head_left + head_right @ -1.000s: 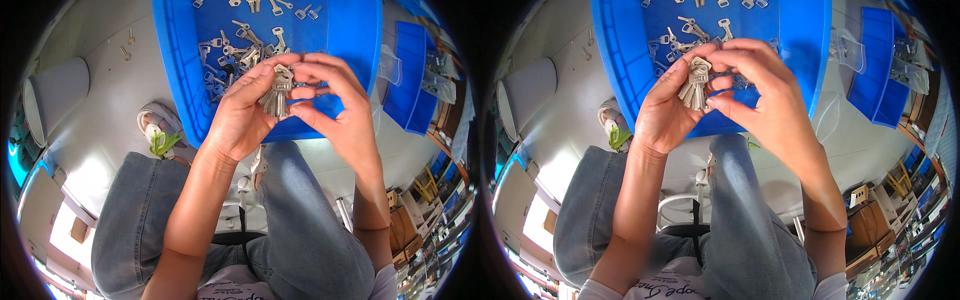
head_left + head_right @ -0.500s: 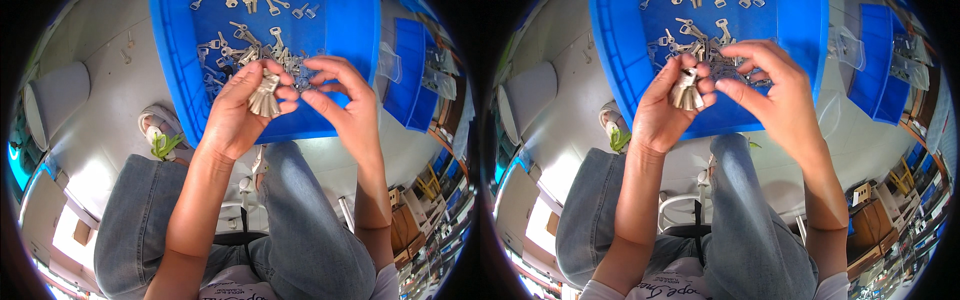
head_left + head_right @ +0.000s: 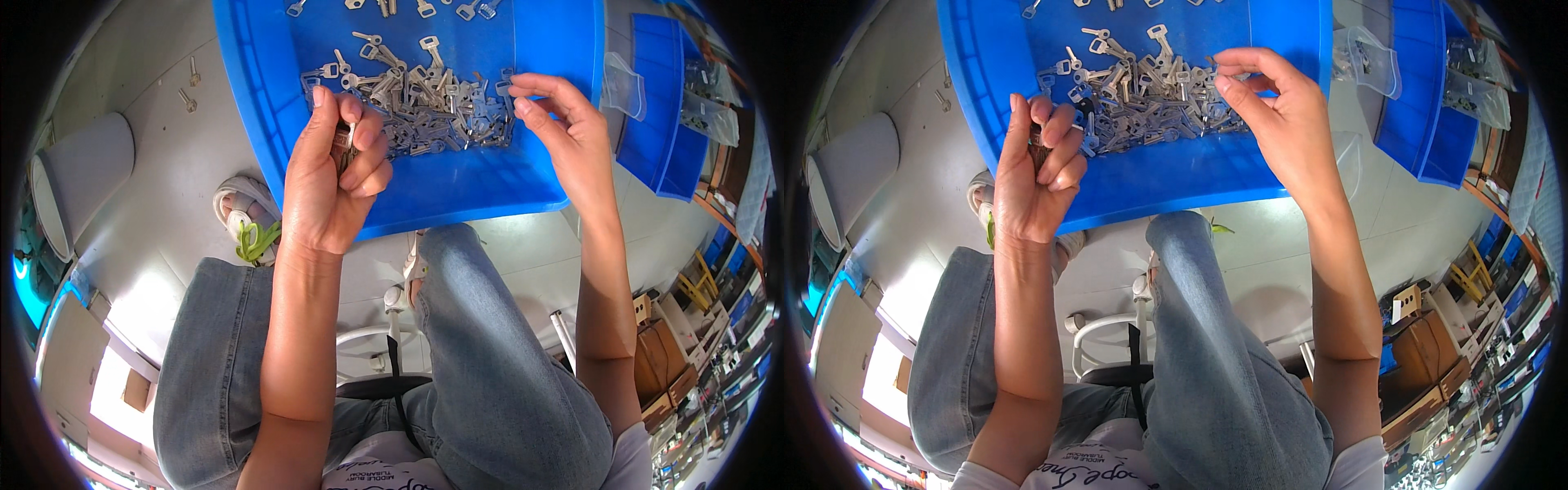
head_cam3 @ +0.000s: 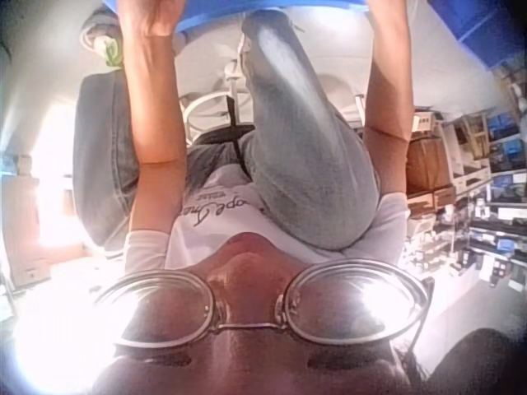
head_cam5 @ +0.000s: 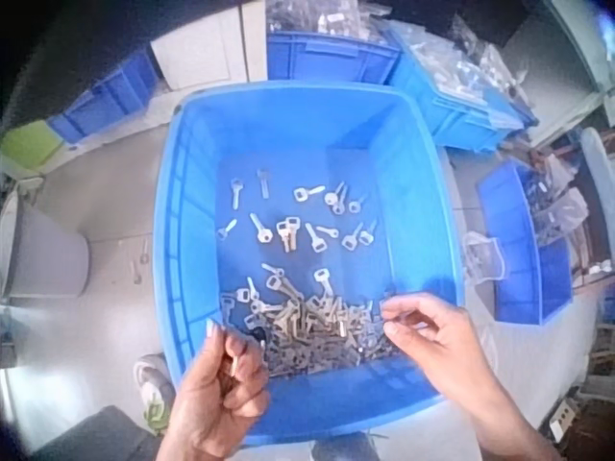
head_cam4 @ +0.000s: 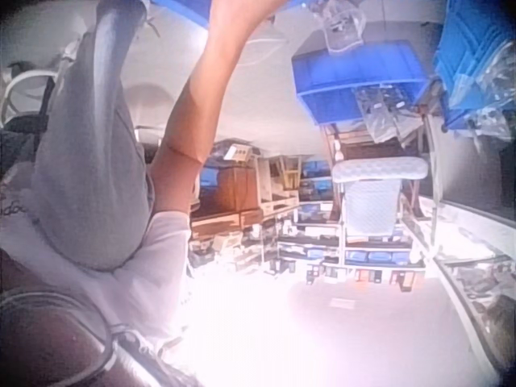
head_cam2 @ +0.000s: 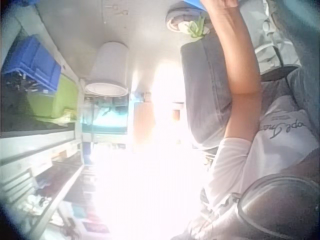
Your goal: The person sits on the floor and sorts metal keys from a blue bin, picking them up one by one, inspecting them, and placing them into a clear plastic bag. The person occasionally places keys on the floor and continues sorting.
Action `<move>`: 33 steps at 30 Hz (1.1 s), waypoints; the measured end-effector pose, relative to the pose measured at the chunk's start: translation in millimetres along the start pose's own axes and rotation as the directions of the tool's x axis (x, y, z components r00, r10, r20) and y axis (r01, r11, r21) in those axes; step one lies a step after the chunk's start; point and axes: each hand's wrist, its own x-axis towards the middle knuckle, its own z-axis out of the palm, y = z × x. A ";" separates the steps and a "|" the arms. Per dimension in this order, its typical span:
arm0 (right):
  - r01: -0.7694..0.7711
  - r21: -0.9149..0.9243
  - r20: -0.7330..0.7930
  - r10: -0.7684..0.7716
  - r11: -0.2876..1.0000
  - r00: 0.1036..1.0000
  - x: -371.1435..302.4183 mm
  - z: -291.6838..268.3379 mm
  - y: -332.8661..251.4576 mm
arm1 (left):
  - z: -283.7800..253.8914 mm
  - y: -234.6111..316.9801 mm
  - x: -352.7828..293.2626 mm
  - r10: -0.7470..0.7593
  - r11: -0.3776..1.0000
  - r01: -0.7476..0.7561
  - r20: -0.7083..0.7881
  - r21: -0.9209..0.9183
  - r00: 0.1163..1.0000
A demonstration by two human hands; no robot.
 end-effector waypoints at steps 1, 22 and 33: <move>0.007 0.010 -0.012 -0.007 1.000 1.000 0.2 1.1 -0.2 | 0.4 -0.1 -0.3 -0.004 1.000 0.004 -0.001 0.000 1.000; 0.052 -0.516 0.023 -0.047 0.855 0.999 7.4 2.7 47.6 | -12.6 1.3 1.6 0.009 0.988 0.006 0.097 -0.151 0.995; 0.014 -0.830 0.199 0.272 0.558 0.942 9.4 21.7 63.9 | -11.1 -3.2 -1.5 -0.005 0.994 0.004 -0.009 -0.110 1.000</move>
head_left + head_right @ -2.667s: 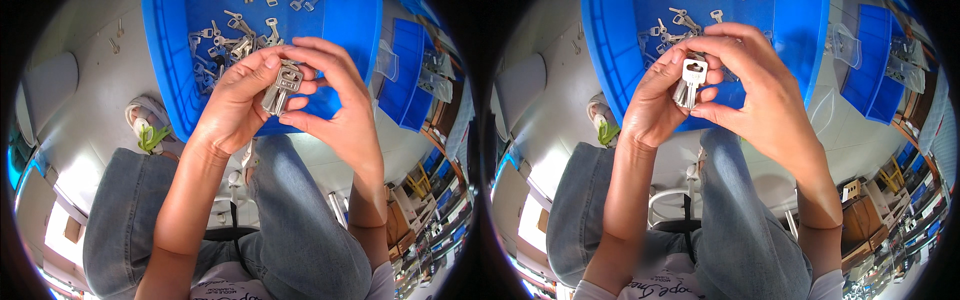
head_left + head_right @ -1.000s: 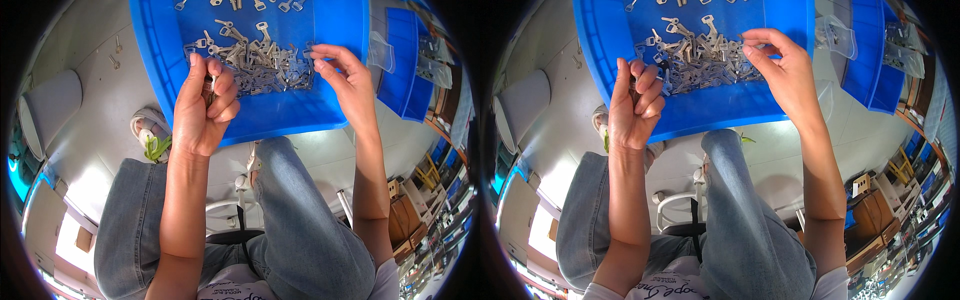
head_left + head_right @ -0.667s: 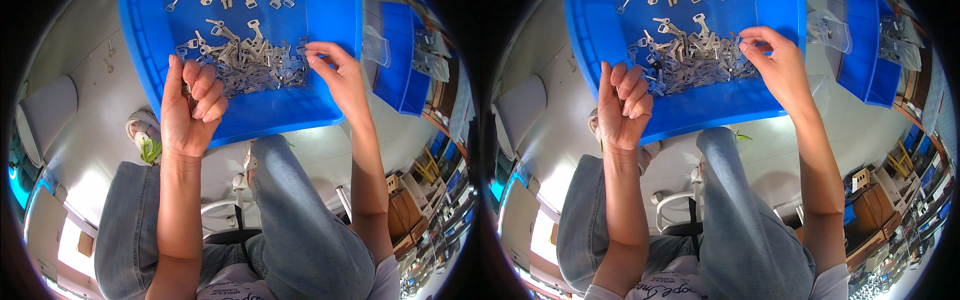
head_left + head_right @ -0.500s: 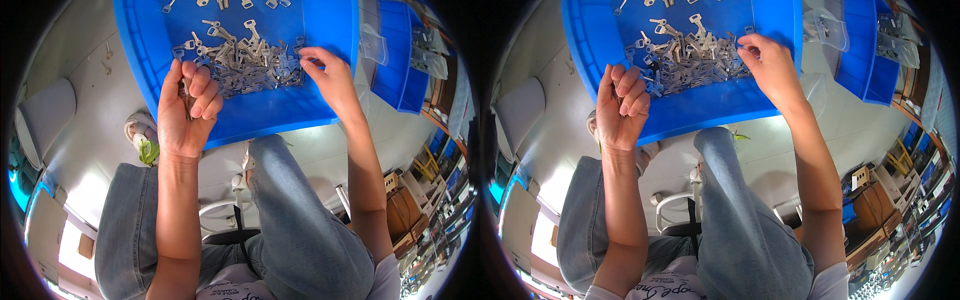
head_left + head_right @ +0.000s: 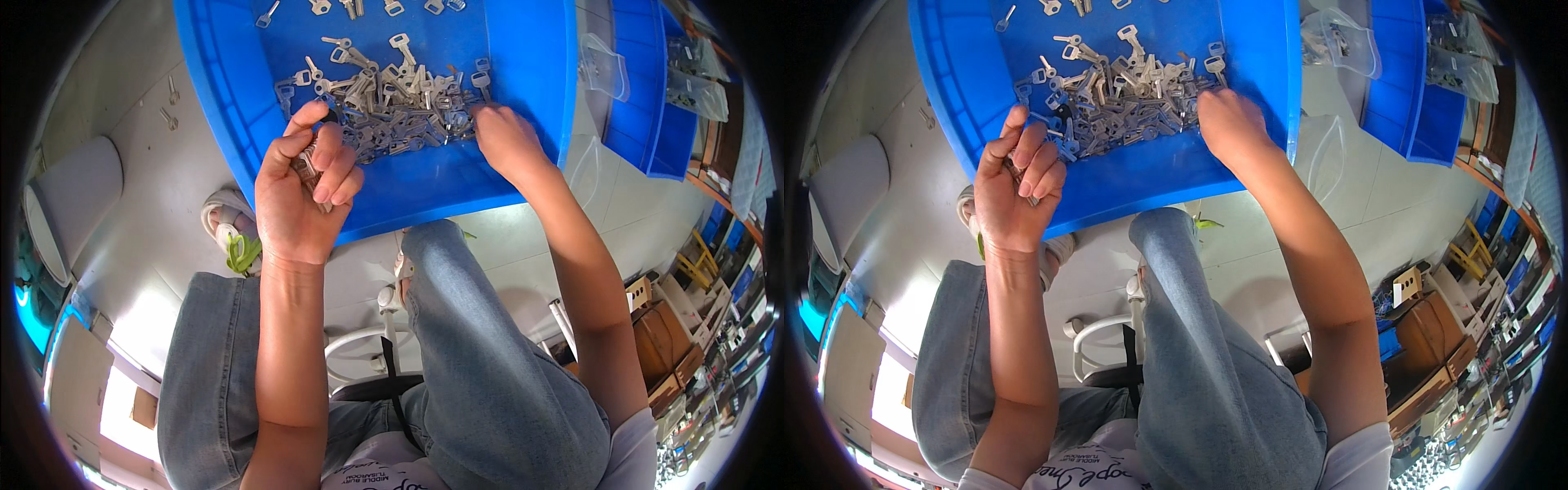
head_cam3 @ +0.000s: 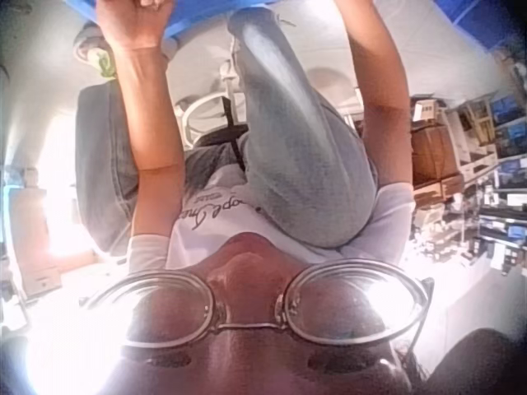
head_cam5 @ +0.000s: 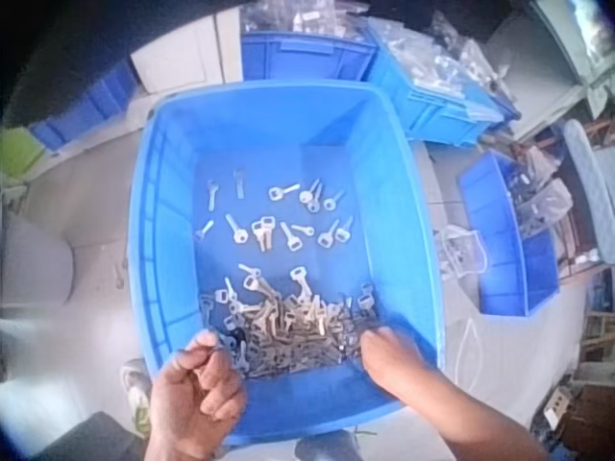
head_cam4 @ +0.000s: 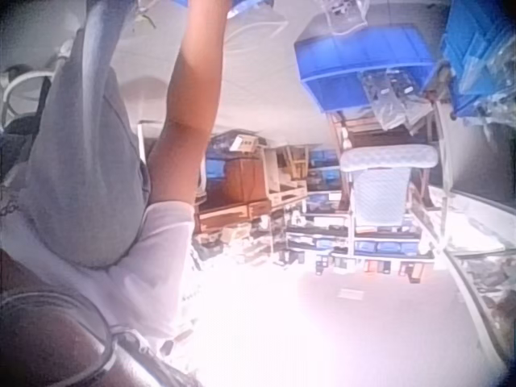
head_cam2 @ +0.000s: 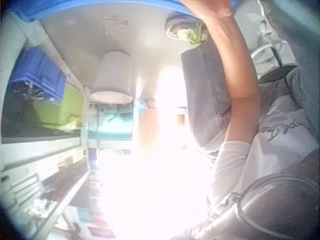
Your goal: The person sits on the floor and sorts metal keys from a blue bin, picking them up one by one, inspecting them, and placing them into a clear plastic bag. The person occasionally places keys on the floor and continues sorting.
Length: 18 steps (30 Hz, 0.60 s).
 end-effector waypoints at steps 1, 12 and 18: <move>0.006 -0.030 0.067 -0.004 1.000 0.998 2.0 0.5 0.0 | -3.7 1.0 -0.3 -0.020 1.000 0.021 0.023 -0.014 1.000; 0.081 -0.006 -0.084 -0.081 0.997 0.993 29.3 27.1 4.0 | -0.2 -0.8 -4.1 0.019 0.999 -0.018 -0.044 0.027 0.999; 0.073 -0.210 -0.058 -0.087 0.975 0.995 45.6 37.6 -0.6 | 0.8 -3.5 -2.4 0.035 0.998 -0.031 -0.068 0.059 0.997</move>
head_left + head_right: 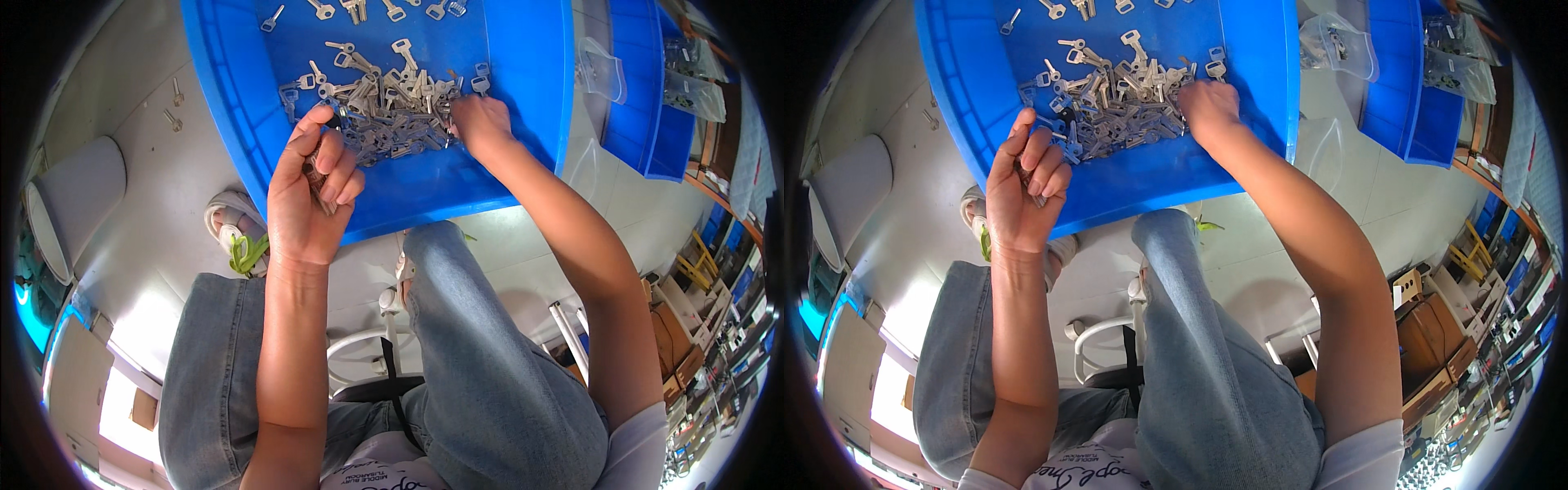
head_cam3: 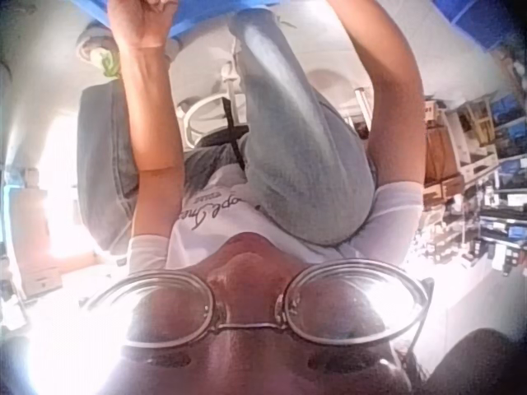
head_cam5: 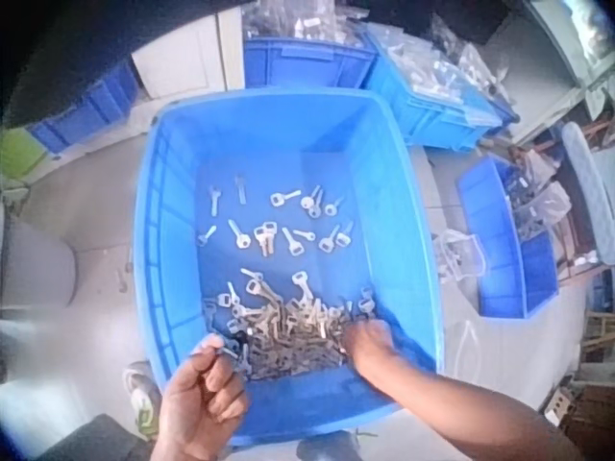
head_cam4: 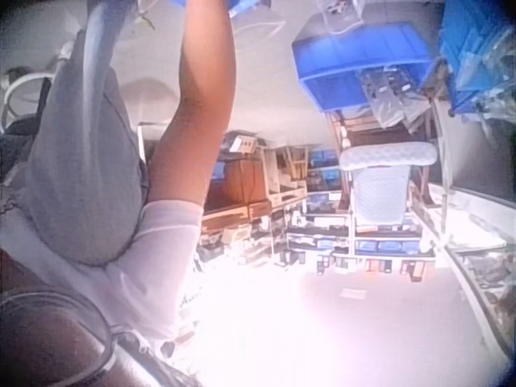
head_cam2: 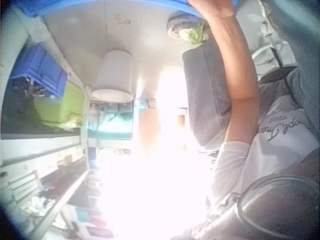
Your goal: The person sits on the floor and sorts metal keys from a blue bin, picking them up one by one, inspecting them, and placing them into a clear plastic bag. The person occasionally places keys on the floor and continues sorting.
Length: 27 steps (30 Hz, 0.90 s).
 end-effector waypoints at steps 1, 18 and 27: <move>0.001 -0.010 0.025 -0.001 1.000 1.000 1.3 -1.9 -1.2 | -0.4 -0.4 0.0 0.002 1.000 -0.002 -0.008 0.000 1.000; -0.032 0.993 0.050 -0.174 0.109 0.983 -39.7 -95.9 5.9 | 1.8 -14.9 12.3 -0.064 0.993 0.063 0.007 0.097 0.998; 0.175 0.983 -0.149 -0.290 0.064 0.945 -67.5 -124.7 -16.3 | 17.6 -30.8 9.7 -0.150 0.982 0.149 -0.006 0.118 0.989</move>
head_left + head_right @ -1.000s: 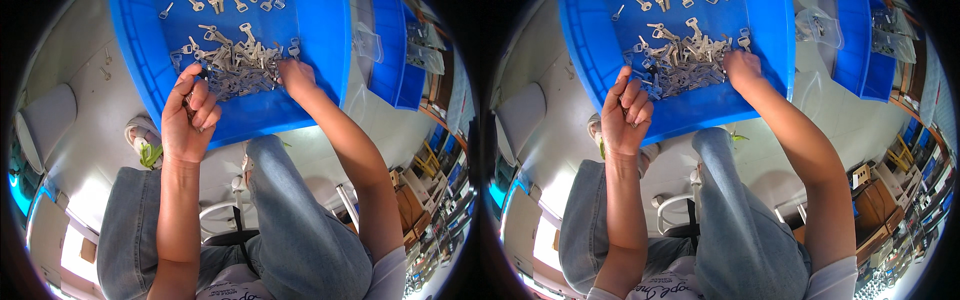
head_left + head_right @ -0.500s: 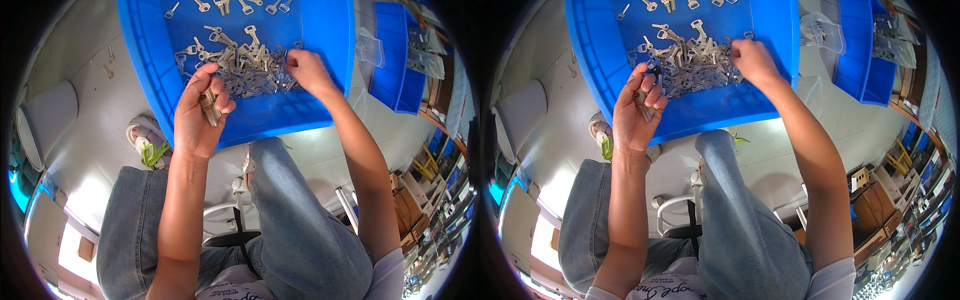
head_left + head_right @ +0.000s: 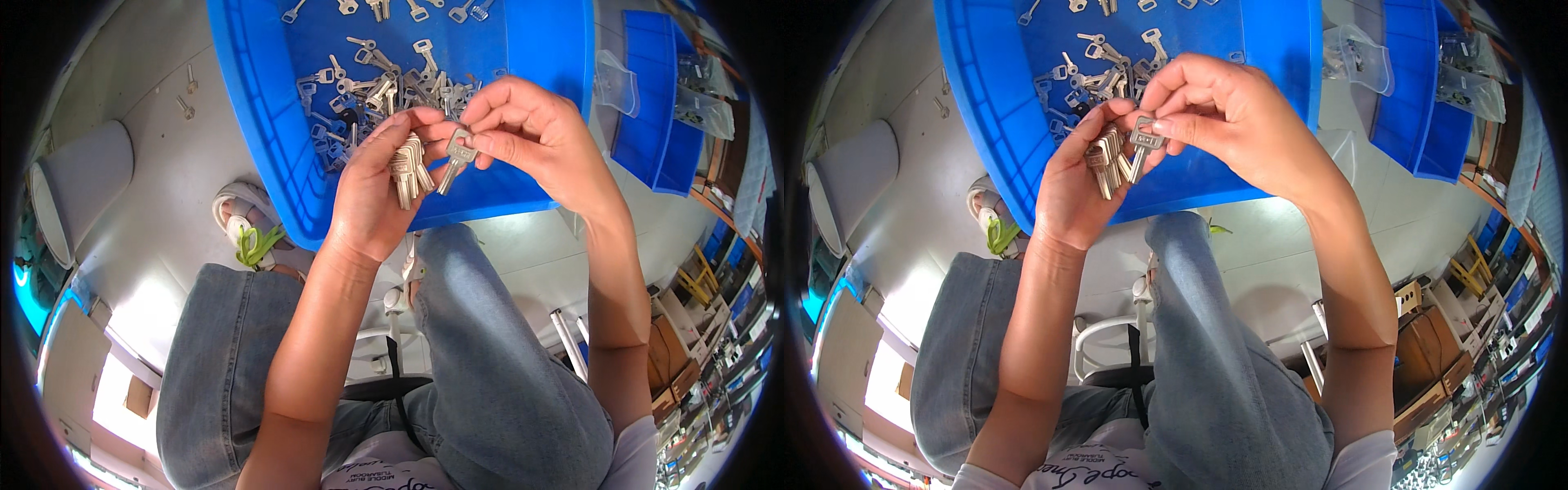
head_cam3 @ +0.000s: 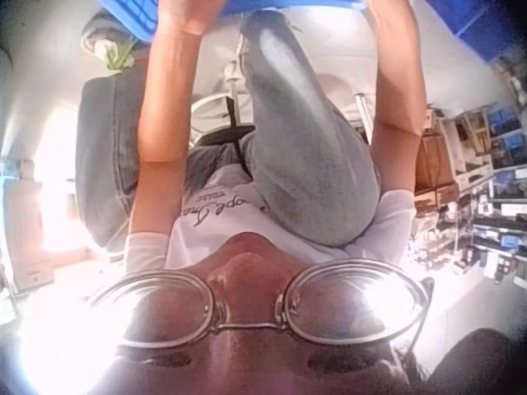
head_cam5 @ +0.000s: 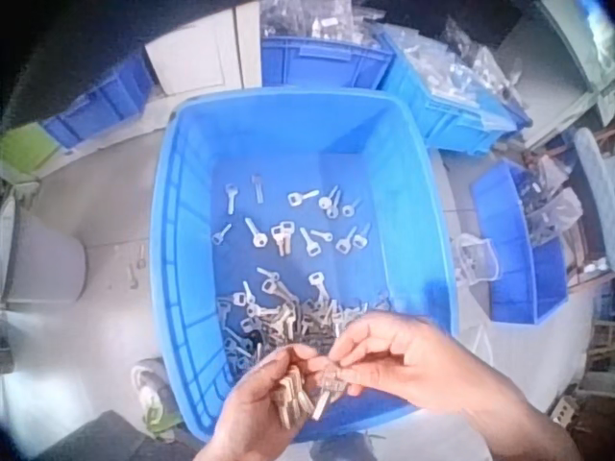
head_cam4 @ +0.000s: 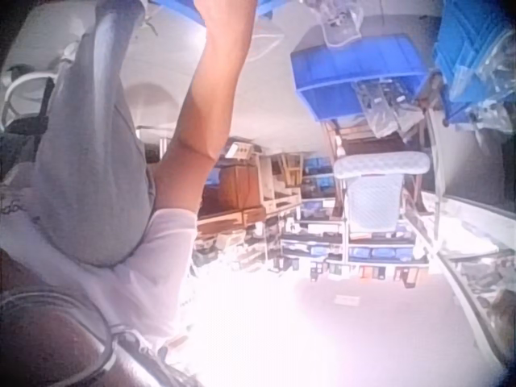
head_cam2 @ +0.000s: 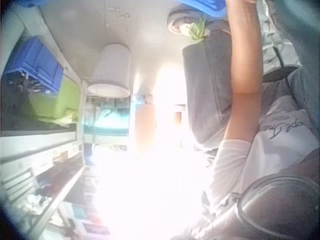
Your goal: The person sits on the floor and sorts metal keys from a blue bin, picking them up one by one, inspecting them, and placing them into a clear plastic bag. The person occasionally places keys on the floor and continues sorting.
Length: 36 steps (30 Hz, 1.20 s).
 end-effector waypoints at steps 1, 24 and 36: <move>-0.013 -0.005 0.011 0.013 1.000 1.000 -0.5 1.3 -3.3 | 0.8 -0.6 -0.1 -0.004 1.000 0.004 0.004 -0.010 1.000; 0.172 0.825 -0.289 0.141 0.539 0.947 -66.8 69.3 21.5 | 44.0 -27.5 -44.8 0.194 0.910 -0.162 -0.047 0.382 0.980; 0.256 0.957 -0.271 0.100 0.139 0.957 -102.6 76.5 34.1 | 59.2 -114.9 -70.9 0.428 -0.063 -0.542 0.513 0.838 0.744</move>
